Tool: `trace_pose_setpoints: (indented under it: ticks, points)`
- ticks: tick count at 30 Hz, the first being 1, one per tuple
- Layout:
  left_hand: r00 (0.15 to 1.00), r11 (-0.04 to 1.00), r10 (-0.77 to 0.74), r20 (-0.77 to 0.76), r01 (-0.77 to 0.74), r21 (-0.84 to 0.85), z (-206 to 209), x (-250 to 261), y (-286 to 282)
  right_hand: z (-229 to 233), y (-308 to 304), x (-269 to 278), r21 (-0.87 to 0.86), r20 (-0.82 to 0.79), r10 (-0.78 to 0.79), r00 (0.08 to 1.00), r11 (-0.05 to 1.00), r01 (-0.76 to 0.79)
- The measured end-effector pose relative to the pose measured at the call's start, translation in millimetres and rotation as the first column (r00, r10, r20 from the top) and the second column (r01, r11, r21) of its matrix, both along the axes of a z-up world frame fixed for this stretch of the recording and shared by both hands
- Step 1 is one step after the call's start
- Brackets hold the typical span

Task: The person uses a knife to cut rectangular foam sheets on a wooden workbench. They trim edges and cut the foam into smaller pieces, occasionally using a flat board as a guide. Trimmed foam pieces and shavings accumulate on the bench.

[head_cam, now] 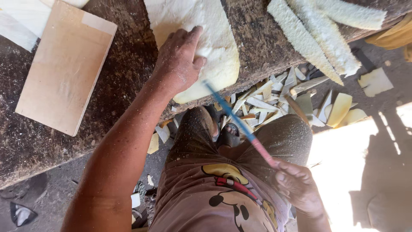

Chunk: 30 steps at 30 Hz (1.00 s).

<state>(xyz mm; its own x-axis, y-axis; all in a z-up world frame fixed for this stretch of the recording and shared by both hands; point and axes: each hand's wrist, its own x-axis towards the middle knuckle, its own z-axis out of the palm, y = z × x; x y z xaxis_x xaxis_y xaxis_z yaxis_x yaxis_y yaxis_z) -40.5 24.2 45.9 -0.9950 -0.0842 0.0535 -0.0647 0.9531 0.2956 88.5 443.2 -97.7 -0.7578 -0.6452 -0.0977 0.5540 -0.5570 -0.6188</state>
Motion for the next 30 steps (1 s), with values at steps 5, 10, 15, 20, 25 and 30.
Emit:
trace_pose_setpoints:
  ticks: [5,10,15,20,25,30]
  points:
    - [0.993,0.994,-0.013,-0.121,-0.001,-0.113,-3.9,-7.2,-2.2,0.5,6.9,4.5,0.123,-0.041,-0.192,0.981,0.973,0.195]
    - [0.881,0.995,0.102,-0.463,-0.083,0.063,27.3,19.3,-39.9,-1.7,-1.9,-1.8,0.253,-0.048,-0.354,0.934,0.900,0.354]
    - [0.762,0.664,0.603,-0.235,-0.316,0.678,75.2,124.8,-85.7,5.2,-24.1,-16.4,0.246,-0.160,-0.362,0.919,0.886,0.392]
    - [0.691,0.569,0.723,0.014,-0.606,0.556,55.5,217.0,-128.3,13.3,-52.2,-29.4,0.618,-0.230,-0.318,0.920,0.683,0.390]
    - [0.731,0.701,0.612,-0.300,-0.678,-0.222,40.9,260.3,-140.8,3.8,-75.0,-34.4,0.770,-0.378,-0.174,0.909,0.486,0.413]
    - [0.839,0.935,0.326,-0.435,-0.353,0.019,4.3,125.1,-67.0,-18.5,-78.2,-36.1,0.796,-0.388,-0.178,0.904,0.429,0.426]
